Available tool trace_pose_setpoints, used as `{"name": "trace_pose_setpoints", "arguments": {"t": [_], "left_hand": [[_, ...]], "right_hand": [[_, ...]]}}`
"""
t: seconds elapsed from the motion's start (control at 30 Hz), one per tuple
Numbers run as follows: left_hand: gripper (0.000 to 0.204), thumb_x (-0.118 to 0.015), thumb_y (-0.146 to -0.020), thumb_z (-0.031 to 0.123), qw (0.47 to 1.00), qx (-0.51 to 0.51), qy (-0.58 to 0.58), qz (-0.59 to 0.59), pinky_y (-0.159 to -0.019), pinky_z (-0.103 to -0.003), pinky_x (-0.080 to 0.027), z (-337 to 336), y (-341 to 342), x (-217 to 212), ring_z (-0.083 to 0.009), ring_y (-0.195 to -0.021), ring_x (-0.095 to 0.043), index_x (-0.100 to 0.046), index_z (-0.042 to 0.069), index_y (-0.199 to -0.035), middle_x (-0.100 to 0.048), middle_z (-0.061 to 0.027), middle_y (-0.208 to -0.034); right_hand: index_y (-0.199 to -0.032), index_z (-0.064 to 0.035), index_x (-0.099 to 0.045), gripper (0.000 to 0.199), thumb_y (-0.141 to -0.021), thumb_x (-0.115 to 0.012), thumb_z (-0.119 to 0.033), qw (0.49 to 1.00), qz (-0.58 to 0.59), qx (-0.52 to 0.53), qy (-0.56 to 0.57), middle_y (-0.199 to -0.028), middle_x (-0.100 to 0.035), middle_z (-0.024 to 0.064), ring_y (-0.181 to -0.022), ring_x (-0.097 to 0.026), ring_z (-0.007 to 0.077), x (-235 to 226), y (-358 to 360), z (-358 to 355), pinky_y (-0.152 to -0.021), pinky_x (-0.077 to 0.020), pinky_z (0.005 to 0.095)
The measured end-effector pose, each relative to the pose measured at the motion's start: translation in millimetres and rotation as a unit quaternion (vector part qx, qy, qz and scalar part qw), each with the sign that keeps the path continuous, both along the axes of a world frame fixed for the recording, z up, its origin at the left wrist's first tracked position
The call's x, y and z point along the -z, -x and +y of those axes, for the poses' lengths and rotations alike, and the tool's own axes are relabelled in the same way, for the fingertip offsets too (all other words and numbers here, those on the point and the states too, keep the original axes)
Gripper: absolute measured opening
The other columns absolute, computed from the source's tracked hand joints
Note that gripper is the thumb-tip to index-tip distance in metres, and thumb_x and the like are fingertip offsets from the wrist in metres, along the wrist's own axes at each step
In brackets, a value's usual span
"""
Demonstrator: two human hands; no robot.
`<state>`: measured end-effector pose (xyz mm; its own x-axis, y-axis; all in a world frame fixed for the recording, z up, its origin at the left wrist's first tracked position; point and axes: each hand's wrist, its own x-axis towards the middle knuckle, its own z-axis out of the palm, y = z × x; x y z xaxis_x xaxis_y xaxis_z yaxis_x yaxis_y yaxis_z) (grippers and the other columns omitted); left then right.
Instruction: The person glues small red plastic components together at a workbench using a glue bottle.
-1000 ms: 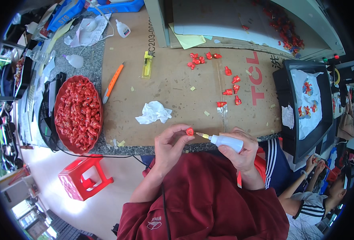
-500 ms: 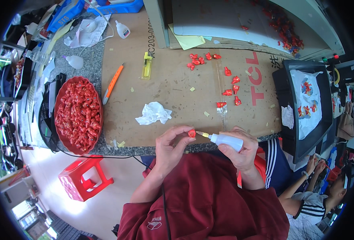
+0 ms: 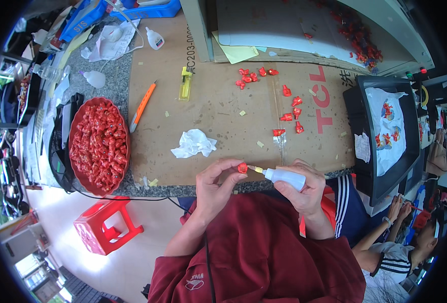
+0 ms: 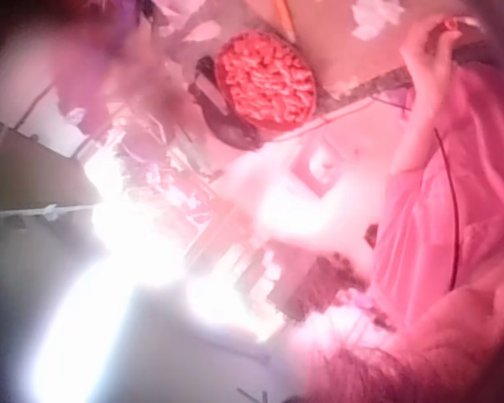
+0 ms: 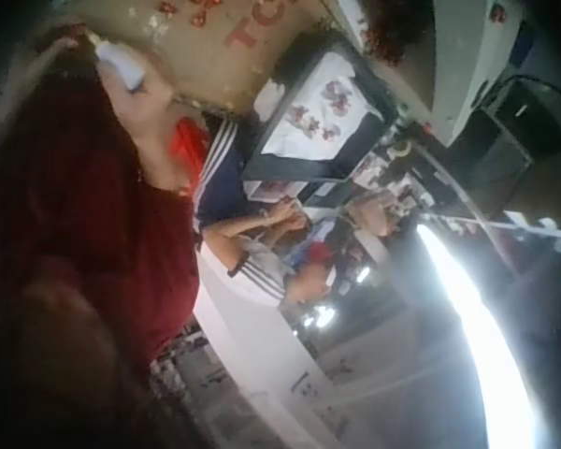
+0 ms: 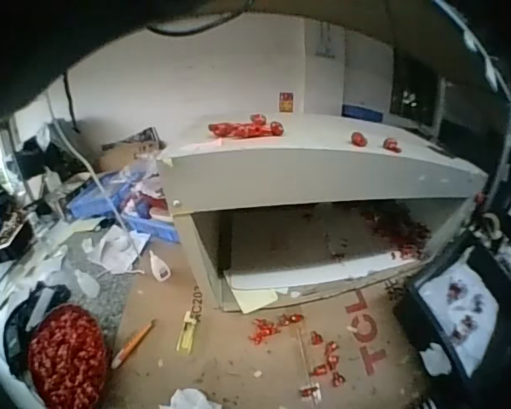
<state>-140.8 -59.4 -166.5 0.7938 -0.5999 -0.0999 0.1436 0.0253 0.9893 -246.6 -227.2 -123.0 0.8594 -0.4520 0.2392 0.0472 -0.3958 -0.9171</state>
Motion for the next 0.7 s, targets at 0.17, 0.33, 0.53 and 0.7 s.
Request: {"name": "trace_pose_setpoints", "arguments": {"t": [0.17,0.33,0.53,0.7], "left_hand": [[0.023,-0.062,-0.077,-0.01,0.998,-0.004,-0.011,-0.067,-0.074,-0.024,-0.051,1.2,-2.4,1.9,-0.0141,-0.083,-0.061,-0.059,-0.004,-0.099,-0.061,-0.009,-0.094],[0.025,-0.063,-0.075,-0.011,0.994,-0.02,-0.022,-0.101,-0.072,-0.023,-0.049,4.2,-4.5,2.0,-0.0113,-0.08,-0.058,-0.06,-0.002,-0.098,-0.059,-0.0078,-0.095],[0.023,-0.069,-0.073,-0.002,0.997,-0.058,-0.035,-0.033,-0.069,-0.023,-0.048,11.6,-2.0,2.6,-0.0116,-0.075,-0.059,-0.063,0.001,-0.095,-0.063,-0.0077,-0.088],[0.022,-0.069,-0.073,-0.002,0.999,-0.053,-0.007,-0.01,-0.068,-0.022,-0.047,12.9,-3.7,4.1,-0.0101,-0.074,-0.057,-0.062,-0.001,-0.095,-0.062,-0.0063,-0.088]], "right_hand": [[-0.09,0.0034,-0.065,0.028,-0.065,-0.074,-0.004,1.0,0.008,0.002,-0.017,-0.07,-0.062,0.008,-0.058,-0.053,0.0136,-3.7,1.8,-1.7,-0.053,-0.0402,0.0247],[-0.102,0.0035,-0.058,0.03,-0.073,-0.068,0.003,0.977,0.028,0.04,-0.209,-0.096,-0.062,0.005,-0.085,-0.057,0.0083,-0.8,-13.0,6.0,-0.077,-0.046,0.0234],[-0.102,-0.0008,-0.057,0.029,-0.075,-0.066,-0.003,0.997,0.019,-0.014,0.072,-0.097,-0.06,0.0082,-0.087,-0.058,0.0172,23.8,-71.9,15.1,-0.076,-0.0463,0.0272],[-0.101,-0.0028,-0.058,0.029,-0.075,-0.068,-0.008,0.998,0.051,-0.008,0.047,-0.096,-0.06,0.0113,-0.086,-0.059,0.0222,33.6,-97.2,21.9,-0.075,-0.0466,0.0296]]}}
